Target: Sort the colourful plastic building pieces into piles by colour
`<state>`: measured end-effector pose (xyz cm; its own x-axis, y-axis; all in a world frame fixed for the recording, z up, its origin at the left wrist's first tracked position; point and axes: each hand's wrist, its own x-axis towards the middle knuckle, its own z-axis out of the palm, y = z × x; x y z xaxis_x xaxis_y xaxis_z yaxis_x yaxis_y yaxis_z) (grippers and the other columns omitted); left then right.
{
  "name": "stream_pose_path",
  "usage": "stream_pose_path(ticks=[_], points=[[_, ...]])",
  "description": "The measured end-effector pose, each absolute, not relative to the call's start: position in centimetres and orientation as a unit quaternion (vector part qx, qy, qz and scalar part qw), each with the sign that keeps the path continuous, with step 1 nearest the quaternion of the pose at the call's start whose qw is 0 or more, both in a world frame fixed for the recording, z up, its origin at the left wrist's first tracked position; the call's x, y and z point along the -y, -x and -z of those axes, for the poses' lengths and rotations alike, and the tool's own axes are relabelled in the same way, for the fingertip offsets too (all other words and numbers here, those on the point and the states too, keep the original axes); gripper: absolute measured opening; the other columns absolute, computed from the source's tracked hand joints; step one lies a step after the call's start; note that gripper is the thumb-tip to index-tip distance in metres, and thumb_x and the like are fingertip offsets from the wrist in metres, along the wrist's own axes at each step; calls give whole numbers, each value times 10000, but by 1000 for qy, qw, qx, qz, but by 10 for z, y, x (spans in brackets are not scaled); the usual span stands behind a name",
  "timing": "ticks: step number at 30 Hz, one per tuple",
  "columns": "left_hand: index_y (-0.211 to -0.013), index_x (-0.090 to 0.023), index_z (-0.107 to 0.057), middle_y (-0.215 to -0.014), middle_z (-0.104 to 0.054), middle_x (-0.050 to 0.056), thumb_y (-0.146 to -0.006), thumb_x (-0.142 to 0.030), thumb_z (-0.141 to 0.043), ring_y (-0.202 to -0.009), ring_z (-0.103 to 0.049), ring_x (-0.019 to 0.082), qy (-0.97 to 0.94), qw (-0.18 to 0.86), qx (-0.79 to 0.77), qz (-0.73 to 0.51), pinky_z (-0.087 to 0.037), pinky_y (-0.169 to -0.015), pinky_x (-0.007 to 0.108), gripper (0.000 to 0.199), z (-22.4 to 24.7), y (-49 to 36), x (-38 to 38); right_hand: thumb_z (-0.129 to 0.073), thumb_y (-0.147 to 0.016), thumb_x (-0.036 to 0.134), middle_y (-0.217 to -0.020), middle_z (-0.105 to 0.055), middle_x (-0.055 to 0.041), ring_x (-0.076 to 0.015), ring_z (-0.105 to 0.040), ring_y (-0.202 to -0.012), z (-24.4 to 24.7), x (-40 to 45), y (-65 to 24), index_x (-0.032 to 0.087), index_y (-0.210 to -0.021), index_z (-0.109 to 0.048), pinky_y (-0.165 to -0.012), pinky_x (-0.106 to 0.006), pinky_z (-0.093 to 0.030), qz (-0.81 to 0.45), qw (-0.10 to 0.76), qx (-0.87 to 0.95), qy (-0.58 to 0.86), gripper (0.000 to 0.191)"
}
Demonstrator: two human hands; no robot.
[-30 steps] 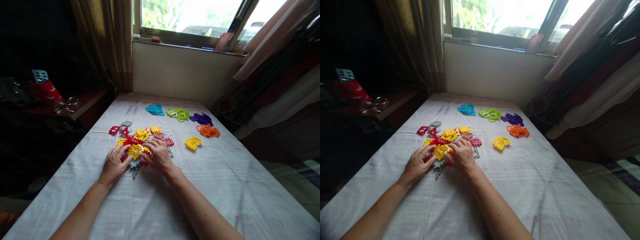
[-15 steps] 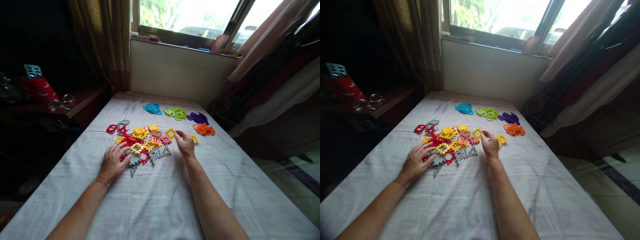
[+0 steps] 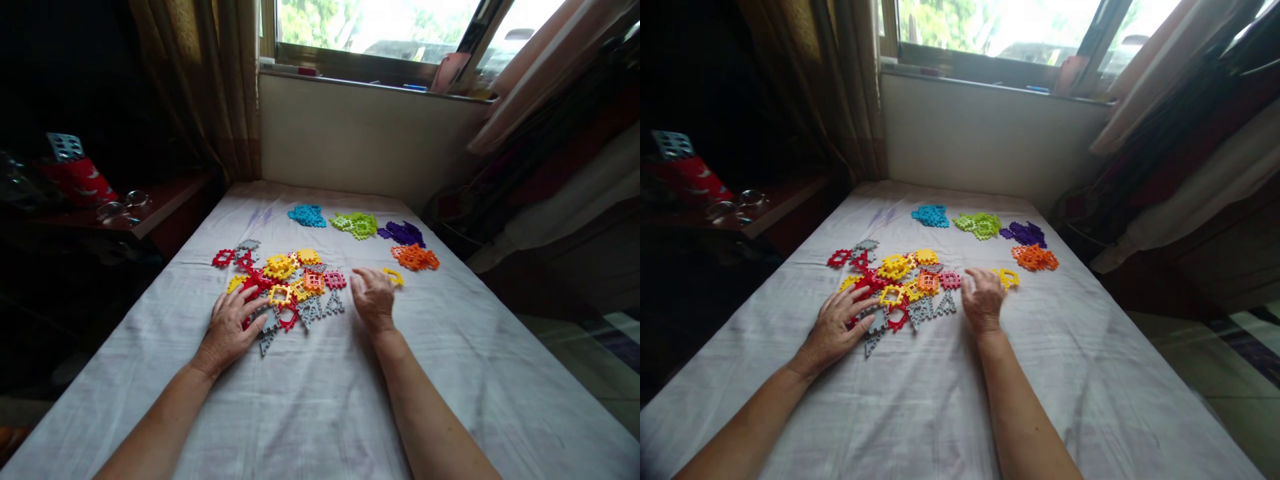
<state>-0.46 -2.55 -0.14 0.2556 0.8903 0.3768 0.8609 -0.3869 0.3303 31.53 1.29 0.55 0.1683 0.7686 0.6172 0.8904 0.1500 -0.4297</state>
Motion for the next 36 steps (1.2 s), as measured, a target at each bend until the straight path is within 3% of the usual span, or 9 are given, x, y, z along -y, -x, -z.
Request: stream_pose_path(ticks=[4, 10, 13, 16, 21, 25, 29, 36], points=[[-1188, -362, -699, -1343, -630, 53, -882, -467, -535, -1305, -511, 318, -798, 28, -547, -253, -347, -1111, 589, 363, 2, 5, 26, -611, -908, 340, -1142, -723, -46, -228, -572, -1138, -19, -3, -249, 260, -1047, -726, -1036, -395, -388, -4, 344, 797, 495, 198], [-1224, -324, -672, -1331, -636, 64, -886, -456, -537, -1307, -511, 303, -800, 17, -531, -278, -357, -1120, 565, 387, 4, 6, 25, -670, -877, 339, -1288, -666, -32, -261, -515, -1232, -20, 5, -212, 298, -1058, -727, -1030, -444, -390, -20, 245, 846, 473, 194], [-1245, -299, -654, -1326, -643, 71, -898, -466, -519, -1305, -521, 294, -795, 13, -529, -295, -364, -1128, 549, 408, 5, 7, 24, -624, -909, 325, -1265, -679, -35, -252, -531, -1227, -18, 7, -212, 287, -1023, -729, -1025, -440, -407, -23, 274, 842, 464, 159], [-1251, -288, -644, -1326, -647, 70, -907, -478, -504, -1295, -535, 287, -787, 8, -534, -309, -368, -1131, 544, 417, 7, 10, 22, -569, -936, 323, -1190, -712, -49, -224, -591, -1153, -21, 5, -220, 265, -1000, -728, -1016, -399, -438, -25, 354, 819, 450, 181], [-1198, -283, -665, -1279, -677, 64, -909, -505, -492, -1262, -562, 279, -772, 16, -542, -332, -407, -1107, 523, 404, 11, 15, 16, -471, -948, 340, -958, -759, -73, -194, -689, -870, -22, -11, -280, 224, -992, -733, -809, -313, -531, -45, 455, 702, 546, 290], [-1157, -280, -680, -1247, -691, 56, -910, -500, -475, -1260, -565, 274, -761, 16, -544, -352, -416, -1108, 507, 389, 10, 20, 14, -497, -861, 415, -838, -759, -72, -206, -681, -739, -14, -20, -351, 190, -1021, -733, -686, -299, -508, -15, 459, 527, 715, 362], [-1104, -262, -692, -1205, -708, 71, -914, -508, -452, -1229, -584, 288, -747, 10, -555, -366, -427, -1091, 519, 393, 9, 22, 13, -522, -801, 428, -781, -742, -71, -218, -650, -698, -3, -21, -391, 190, -940, -734, -634, -303, -466, 1, 448, 420, 789, 347], [-1060, -258, -690, -1190, -714, 70, -902, -487, -460, -1212, -596, 287, -723, 15, -588, -361, -430, -1082, 503, 361, 7, 25, 13, -467, -851, 366, -925, -683, -131, -243, -607, -807, 15, -26, -398, 156, -964, -731, -775, -370, -479, 73, 441, 443, 777, 355]])
